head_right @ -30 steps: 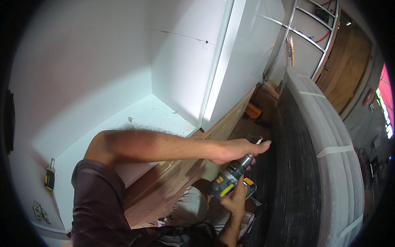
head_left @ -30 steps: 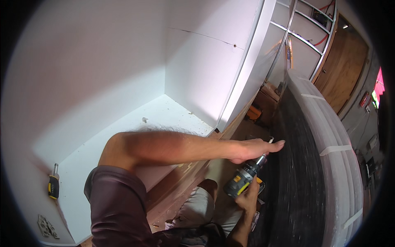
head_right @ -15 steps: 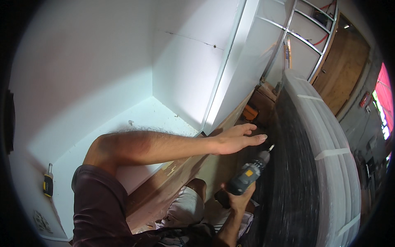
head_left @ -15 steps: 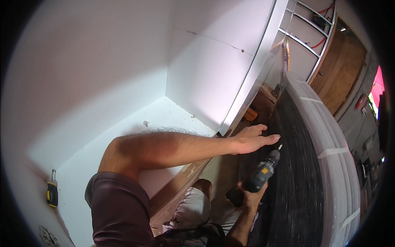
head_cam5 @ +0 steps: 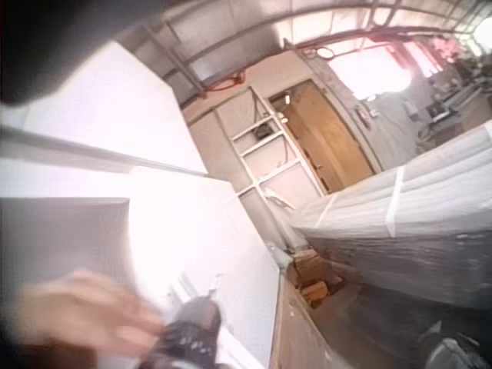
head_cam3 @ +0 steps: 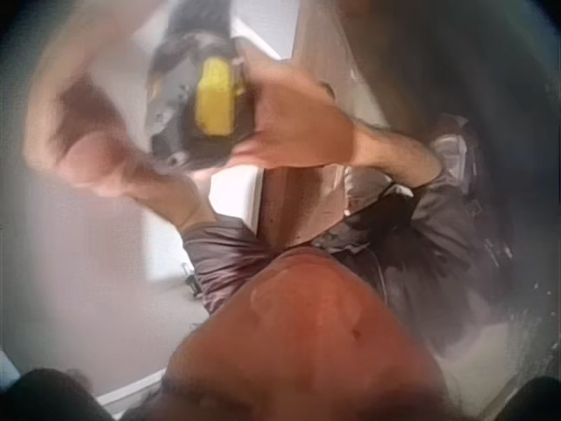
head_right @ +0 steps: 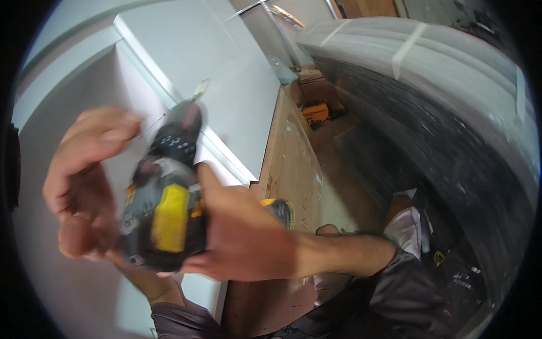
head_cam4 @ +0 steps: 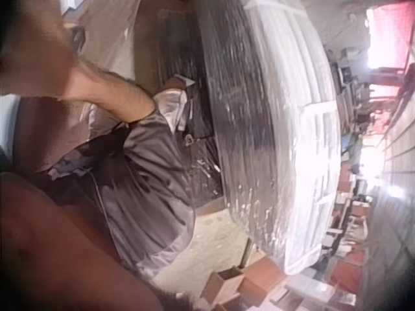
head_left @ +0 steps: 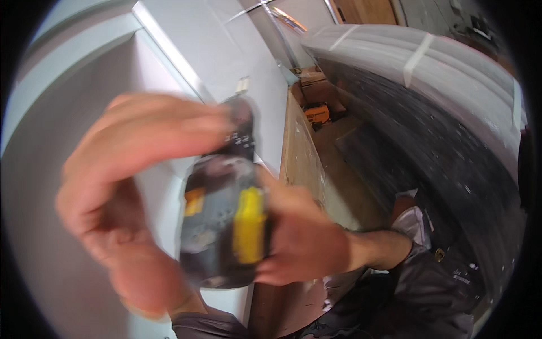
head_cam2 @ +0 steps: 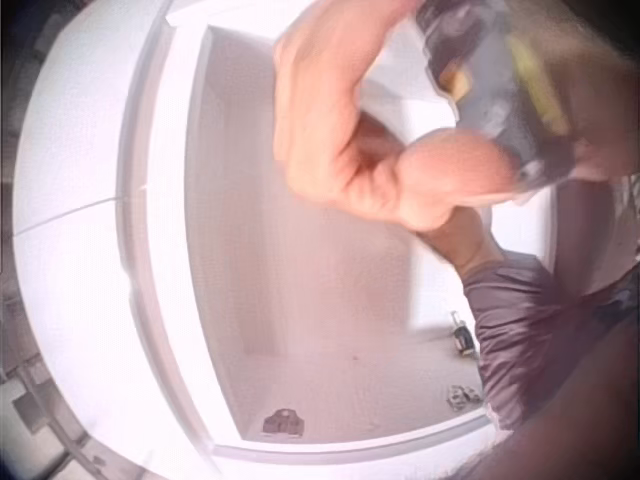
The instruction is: The person uses a cordless drill to make holes in the interior side panel of a white cabinet. They position the drill, activate it, and drill multiple holes along a marked line inside the cabinet.
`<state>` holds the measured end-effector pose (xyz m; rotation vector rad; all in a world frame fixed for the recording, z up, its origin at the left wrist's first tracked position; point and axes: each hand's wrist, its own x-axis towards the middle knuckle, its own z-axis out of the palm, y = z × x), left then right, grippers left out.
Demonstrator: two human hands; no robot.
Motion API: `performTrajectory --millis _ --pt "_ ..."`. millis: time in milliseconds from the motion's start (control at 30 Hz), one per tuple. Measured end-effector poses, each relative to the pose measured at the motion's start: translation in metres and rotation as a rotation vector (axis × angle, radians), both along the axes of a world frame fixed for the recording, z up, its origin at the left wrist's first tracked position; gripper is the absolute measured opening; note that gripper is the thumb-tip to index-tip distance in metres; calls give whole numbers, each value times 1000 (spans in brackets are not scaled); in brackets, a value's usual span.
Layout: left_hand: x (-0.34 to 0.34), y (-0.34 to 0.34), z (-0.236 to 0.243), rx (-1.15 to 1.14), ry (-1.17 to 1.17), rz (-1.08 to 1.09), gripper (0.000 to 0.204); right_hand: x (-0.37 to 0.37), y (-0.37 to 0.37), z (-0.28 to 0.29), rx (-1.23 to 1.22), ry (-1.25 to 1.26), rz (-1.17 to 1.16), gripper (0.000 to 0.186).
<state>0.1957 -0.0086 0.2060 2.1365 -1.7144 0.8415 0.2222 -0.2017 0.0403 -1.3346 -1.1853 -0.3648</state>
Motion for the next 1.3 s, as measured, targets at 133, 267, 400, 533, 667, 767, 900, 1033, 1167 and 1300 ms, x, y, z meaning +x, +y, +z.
performTrajectory --millis 133,267,400,533,667,767,900,1033,1167,1300 --pt "-87 -5 -6 -254 84 722 118 -24 55 9 155 154 212 88" --pt "-96 1 -2 -19 420 691 116 -16 59 16 10 290 232 100" --pt "-100 -18 15 61 477 935 99 -14 66 36 -168 379 207 95" --pt "-82 -22 6 -210 614 966 85 -5 67 37 -37 360 173 89" --pt "-89 -15 6 -302 676 966 85 -8 75 44 -71 365 209 88" --pt "-86 -7 5 -303 648 908 87 -6 77 45 -87 386 198 87" --pt "-81 1 6 -266 615 860 87 -2 80 40 -9 364 217 92" --pt "-77 2 6 -265 609 850 87 1 84 38 19 339 194 94" --pt "-74 3 9 -240 586 876 87 2 82 42 -30 367 182 93" --pt "-69 3 9 -231 571 882 88 5 81 42 -42 365 171 92"
